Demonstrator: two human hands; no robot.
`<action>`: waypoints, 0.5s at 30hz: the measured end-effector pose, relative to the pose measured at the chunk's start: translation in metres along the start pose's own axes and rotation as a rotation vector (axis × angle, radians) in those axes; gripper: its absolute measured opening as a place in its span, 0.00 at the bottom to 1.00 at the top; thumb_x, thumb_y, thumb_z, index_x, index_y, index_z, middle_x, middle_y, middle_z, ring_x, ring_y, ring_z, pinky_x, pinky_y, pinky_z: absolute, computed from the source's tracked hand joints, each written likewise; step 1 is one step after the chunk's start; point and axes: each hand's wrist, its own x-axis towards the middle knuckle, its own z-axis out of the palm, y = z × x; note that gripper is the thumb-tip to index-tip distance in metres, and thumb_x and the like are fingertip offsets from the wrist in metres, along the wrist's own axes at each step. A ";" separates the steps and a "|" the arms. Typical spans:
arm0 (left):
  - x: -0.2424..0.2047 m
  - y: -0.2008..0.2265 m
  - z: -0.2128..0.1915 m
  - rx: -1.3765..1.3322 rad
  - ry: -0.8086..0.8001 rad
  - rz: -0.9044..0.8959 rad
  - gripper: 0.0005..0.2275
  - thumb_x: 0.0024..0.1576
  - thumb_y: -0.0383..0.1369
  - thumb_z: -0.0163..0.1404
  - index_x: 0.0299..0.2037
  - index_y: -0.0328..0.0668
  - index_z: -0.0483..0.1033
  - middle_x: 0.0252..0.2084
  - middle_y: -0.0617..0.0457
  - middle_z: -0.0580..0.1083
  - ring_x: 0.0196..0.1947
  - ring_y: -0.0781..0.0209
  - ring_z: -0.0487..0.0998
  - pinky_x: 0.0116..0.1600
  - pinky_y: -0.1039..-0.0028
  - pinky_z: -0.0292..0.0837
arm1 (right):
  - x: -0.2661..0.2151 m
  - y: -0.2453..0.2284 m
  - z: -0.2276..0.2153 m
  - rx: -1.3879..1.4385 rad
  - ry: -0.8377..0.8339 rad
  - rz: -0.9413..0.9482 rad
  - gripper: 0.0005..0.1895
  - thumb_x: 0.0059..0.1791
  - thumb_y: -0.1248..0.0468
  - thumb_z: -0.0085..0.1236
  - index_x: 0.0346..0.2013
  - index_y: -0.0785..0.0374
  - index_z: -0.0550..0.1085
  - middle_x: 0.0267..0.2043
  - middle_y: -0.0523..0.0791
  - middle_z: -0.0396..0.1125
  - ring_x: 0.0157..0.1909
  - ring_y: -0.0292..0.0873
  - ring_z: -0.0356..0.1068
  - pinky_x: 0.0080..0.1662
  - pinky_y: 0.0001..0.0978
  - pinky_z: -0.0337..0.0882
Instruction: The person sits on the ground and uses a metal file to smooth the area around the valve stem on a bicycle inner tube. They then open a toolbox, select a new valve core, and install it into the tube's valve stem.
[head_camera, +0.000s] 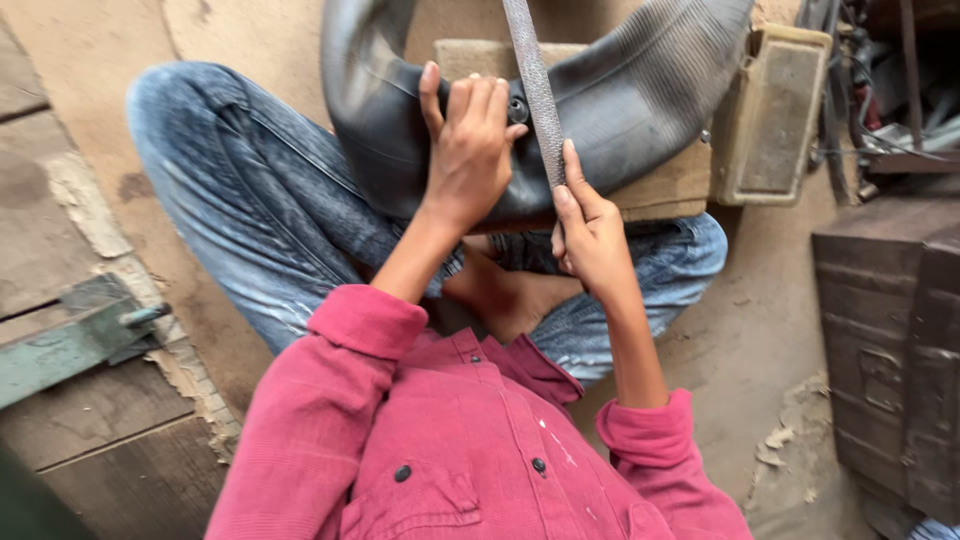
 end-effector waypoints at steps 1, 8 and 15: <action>-0.001 0.001 0.001 -0.020 -0.008 0.004 0.18 0.61 0.33 0.56 0.57 0.27 0.71 0.53 0.46 0.72 0.61 0.49 0.68 0.77 0.49 0.30 | -0.007 0.003 -0.005 -0.047 0.003 -0.029 0.29 0.59 0.62 0.43 0.76 0.50 0.55 0.16 0.35 0.53 0.15 0.28 0.51 0.19 0.23 0.55; 0.001 0.001 -0.005 -0.139 0.007 -0.016 0.16 0.61 0.32 0.57 0.54 0.29 0.72 0.49 0.49 0.72 0.57 0.51 0.69 0.77 0.48 0.29 | -0.100 0.017 -0.058 -0.116 0.082 0.088 0.30 0.56 0.66 0.50 0.74 0.53 0.61 0.18 0.35 0.56 0.18 0.27 0.52 0.22 0.22 0.54; 0.008 -0.004 -0.011 -0.263 0.033 -0.045 0.13 0.61 0.34 0.58 0.51 0.35 0.73 0.45 0.50 0.73 0.54 0.50 0.70 0.77 0.48 0.30 | -0.075 -0.018 -0.071 0.048 0.176 -0.174 0.30 0.58 0.68 0.44 0.77 0.56 0.58 0.20 0.36 0.57 0.18 0.28 0.52 0.22 0.20 0.56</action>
